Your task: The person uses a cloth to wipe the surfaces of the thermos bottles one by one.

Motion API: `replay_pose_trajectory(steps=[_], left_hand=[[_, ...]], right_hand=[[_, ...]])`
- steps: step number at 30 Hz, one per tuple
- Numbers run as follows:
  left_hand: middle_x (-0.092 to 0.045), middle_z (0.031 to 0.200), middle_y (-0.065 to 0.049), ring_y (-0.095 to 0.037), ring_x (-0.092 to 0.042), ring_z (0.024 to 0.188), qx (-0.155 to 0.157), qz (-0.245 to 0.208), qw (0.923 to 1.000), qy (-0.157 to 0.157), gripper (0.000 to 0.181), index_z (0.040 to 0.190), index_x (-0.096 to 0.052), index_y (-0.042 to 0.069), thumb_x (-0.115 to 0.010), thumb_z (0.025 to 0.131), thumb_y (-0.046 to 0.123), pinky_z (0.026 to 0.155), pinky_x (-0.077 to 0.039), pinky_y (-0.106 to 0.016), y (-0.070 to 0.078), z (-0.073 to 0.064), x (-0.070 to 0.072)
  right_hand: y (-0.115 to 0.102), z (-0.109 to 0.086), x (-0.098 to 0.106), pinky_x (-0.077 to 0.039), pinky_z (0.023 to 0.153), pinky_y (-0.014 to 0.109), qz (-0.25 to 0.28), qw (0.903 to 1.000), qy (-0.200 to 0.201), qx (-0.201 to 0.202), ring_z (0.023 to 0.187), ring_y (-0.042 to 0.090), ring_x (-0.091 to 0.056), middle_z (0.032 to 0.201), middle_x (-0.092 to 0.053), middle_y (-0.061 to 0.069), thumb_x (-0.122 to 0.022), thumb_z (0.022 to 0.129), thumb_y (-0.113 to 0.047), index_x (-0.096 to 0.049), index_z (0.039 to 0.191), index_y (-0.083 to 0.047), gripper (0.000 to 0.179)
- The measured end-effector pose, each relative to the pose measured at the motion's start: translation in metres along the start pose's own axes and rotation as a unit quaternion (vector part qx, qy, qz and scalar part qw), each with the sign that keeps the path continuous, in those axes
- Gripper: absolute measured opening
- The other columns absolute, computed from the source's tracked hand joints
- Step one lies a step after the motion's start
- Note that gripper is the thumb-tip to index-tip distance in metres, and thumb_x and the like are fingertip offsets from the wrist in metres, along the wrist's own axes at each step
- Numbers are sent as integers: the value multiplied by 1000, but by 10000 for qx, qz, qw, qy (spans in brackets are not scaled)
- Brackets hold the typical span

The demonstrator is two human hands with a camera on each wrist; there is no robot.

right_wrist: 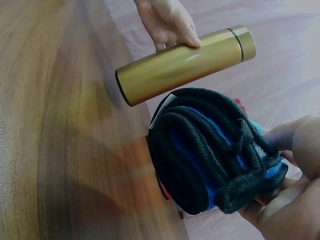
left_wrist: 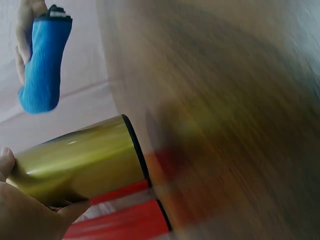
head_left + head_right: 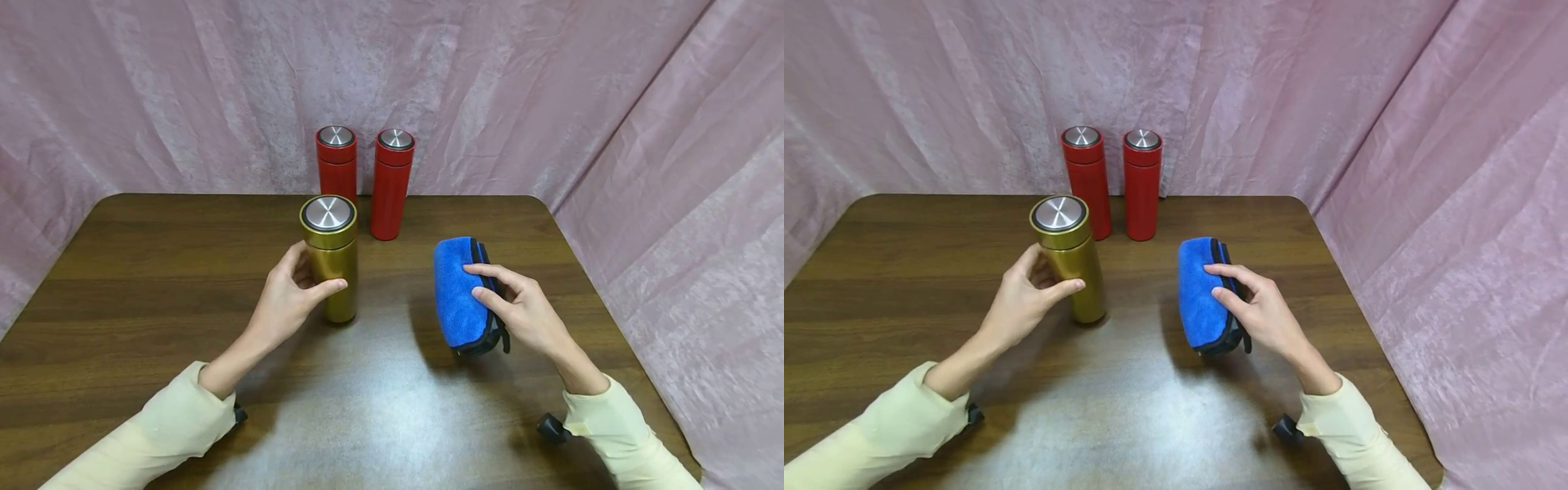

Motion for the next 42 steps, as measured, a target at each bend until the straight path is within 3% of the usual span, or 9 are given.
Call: replay_pose_trajectory(steps=[10, 17, 25, 35, 42], left_hand=[[-67, 126, -17, -26, -66, 113, -267, -207, 9981, -524, 72, 143, -51, 2, -88, 81, 1, 96, -56, -34, 8, -5, -37], [-68, 127, -17, -28, -66, 117, -316, -149, 9967, -737, 73, 143, -51, 3, -88, 80, 1, 101, -54, -41, 8, -8, -52], [-68, 128, -17, -28, -65, 119, -335, -143, 9958, -838, 75, 143, -52, 3, -89, 78, 1, 103, -53, -40, 4, -12, -57], [-67, 129, -17, -28, -63, 122, -288, -112, 9962, -815, 74, 144, -52, 4, -89, 80, 4, 106, -50, -40, -3, -13, -57], [-67, 129, -16, -27, -64, 122, -322, -179, 9958, -838, 74, 144, -52, 4, -89, 80, 3, 107, -50, -40, -4, -12, -56]], right_hand=[[-1, 1, 1, -62, 79, 33, 349, 9994, -3, -3, 99, 23, -72, 131, -64, 21, -70, 99, -7, -64, 139, -8, 40], [-3, 0, 1, -63, 78, 33, 371, 9993, 32, 38, 97, 22, -72, 128, -65, 21, -71, 98, -5, -64, 138, -7, 41], [-18, -4, 10, -63, 79, 37, 297, 9995, 48, 114, 105, 28, -70, 135, -61, 21, -68, 100, -5, -63, 139, -7, 39], [-51, -5, 21, -62, 80, 34, 359, 9977, -63, 566, 106, 21, -69, 133, -62, 19, -65, 99, 3, -63, 138, -4, 39], [-79, 2, 18, -63, 80, 36, 1088, 9884, -457, 960, 104, 25, -69, 131, -64, 10, -63, 97, 10, -65, 135, -4, 41]])
Point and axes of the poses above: each hand's wrist, its own z-axis towards the middle knuckle, its own x-axis out of the back of the hand, y = z × x, the point moved 8 cm from there along z, towards the middle knuckle
